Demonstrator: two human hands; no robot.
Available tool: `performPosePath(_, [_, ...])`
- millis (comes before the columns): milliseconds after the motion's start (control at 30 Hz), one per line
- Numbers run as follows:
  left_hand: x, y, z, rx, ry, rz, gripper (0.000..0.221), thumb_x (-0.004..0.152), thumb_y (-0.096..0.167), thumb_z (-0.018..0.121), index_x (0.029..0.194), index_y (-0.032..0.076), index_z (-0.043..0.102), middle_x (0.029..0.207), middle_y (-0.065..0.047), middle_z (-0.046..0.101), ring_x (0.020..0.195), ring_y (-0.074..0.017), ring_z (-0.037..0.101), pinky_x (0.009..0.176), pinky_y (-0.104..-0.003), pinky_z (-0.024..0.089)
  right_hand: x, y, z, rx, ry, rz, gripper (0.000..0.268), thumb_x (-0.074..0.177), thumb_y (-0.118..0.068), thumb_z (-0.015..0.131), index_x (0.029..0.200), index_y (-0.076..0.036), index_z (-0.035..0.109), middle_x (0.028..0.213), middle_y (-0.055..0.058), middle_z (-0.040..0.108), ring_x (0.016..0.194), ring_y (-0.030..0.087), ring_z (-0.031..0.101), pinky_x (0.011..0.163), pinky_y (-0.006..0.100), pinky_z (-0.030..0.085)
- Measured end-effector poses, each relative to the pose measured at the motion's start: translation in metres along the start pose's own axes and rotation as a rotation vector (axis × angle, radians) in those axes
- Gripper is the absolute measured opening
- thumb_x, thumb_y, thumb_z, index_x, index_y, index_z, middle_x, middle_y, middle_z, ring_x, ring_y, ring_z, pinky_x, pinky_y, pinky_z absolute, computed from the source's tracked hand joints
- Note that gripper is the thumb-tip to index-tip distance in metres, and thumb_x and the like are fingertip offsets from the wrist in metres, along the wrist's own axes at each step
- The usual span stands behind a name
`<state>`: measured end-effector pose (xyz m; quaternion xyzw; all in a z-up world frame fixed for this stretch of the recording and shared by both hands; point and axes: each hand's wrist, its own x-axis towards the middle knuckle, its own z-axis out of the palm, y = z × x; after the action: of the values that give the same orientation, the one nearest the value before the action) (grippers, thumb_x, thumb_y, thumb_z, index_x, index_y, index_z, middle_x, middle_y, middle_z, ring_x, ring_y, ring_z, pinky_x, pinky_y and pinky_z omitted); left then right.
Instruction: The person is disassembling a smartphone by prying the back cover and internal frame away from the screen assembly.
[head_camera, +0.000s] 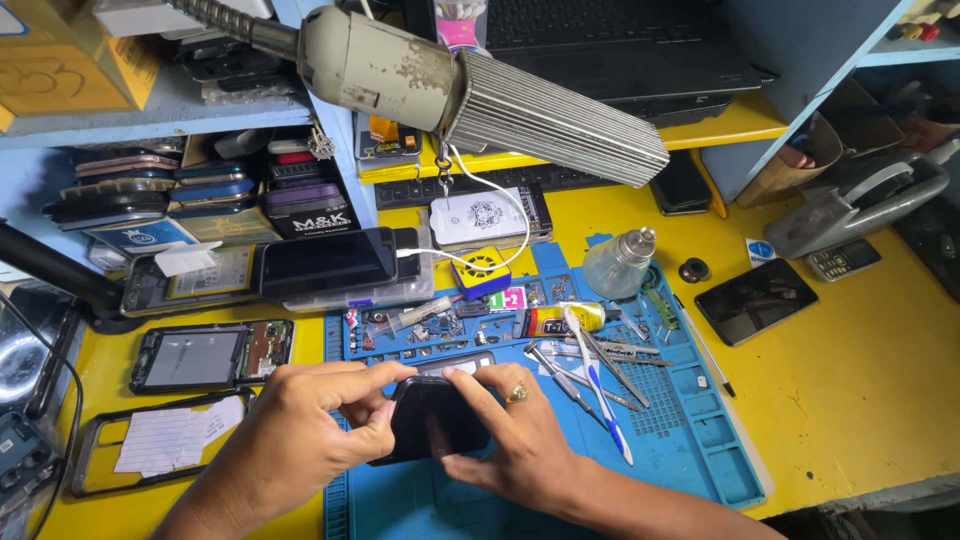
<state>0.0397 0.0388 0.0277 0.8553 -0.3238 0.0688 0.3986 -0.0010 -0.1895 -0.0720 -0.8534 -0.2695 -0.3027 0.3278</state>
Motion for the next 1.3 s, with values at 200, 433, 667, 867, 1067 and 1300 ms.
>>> performPosePath(200, [0.000,0.002,0.001,-0.012,0.005,-0.045,0.033,0.072,0.004,0.073,0.101,0.015,0.085,0.057,0.008,0.055,0.053,-0.0047,0.048,0.056,-0.022,0.048,0.001,-0.001,-0.001,-0.014,0.014,-0.006,0.072,0.078,-0.025,0.088,0.140,-0.009,0.055,0.115,0.012,0.058,0.092,0.027,0.062,0.082,0.038,0.052])
performPosePath(433, [-0.001,0.003,-0.003,0.067,-0.006,-0.029,0.023,0.077,0.011,0.072,0.096,0.017,0.084,0.054,0.008,0.061,0.047,-0.0059,0.053,0.052,-0.022,0.049,-0.006,0.003,0.001,0.010,-0.062,-0.025,0.079,0.079,-0.030,0.089,0.145,-0.008,0.052,0.118,0.015,0.057,0.095,0.031,0.060,0.084,0.042,0.050])
performPosePath(667, [0.004,0.007,-0.006,-0.112,-0.094,-0.587,0.022,0.078,0.020,0.083,0.096,0.021,0.094,0.052,0.005,0.068,0.043,-0.0036,0.056,0.048,-0.021,0.050,0.000,0.003,-0.001,-0.013,-0.017,-0.024,0.077,0.080,-0.025,0.089,0.145,-0.010,0.052,0.118,0.013,0.058,0.096,0.028,0.062,0.087,0.039,0.052])
performPosePath(867, [0.029,0.033,-0.024,-0.045,-0.288,-0.866,0.023,0.078,0.023,0.083,0.098,0.024,0.095,0.053,0.003,0.068,0.050,-0.0068,0.054,0.056,-0.022,0.047,-0.007,0.010,-0.001,0.026,-0.104,-0.029,0.083,0.079,-0.030,0.089,0.149,-0.011,0.049,0.123,0.015,0.057,0.100,0.031,0.061,0.089,0.043,0.050])
performPosePath(1067, [0.039,0.039,-0.031,-0.057,-0.361,-0.977,0.019,0.079,0.015,0.083,0.092,0.014,0.097,0.063,0.000,0.082,0.059,-0.0055,0.064,0.059,-0.019,0.051,-0.001,0.004,-0.004,0.014,-0.098,-0.088,0.080,0.078,-0.024,0.088,0.147,-0.009,0.051,0.120,0.013,0.054,0.095,0.031,0.061,0.087,0.044,0.048])
performPosePath(1300, [0.050,0.052,-0.042,0.252,-0.635,-0.956,0.013,0.079,0.030,0.080,0.087,0.027,0.089,0.057,0.006,0.073,0.055,-0.0063,0.053,0.063,-0.019,0.046,0.006,-0.002,-0.007,-0.088,-0.020,-0.179,0.064,0.079,-0.008,0.076,0.139,-0.014,0.058,0.118,0.009,0.052,0.099,0.027,0.060,0.091,0.047,0.052])
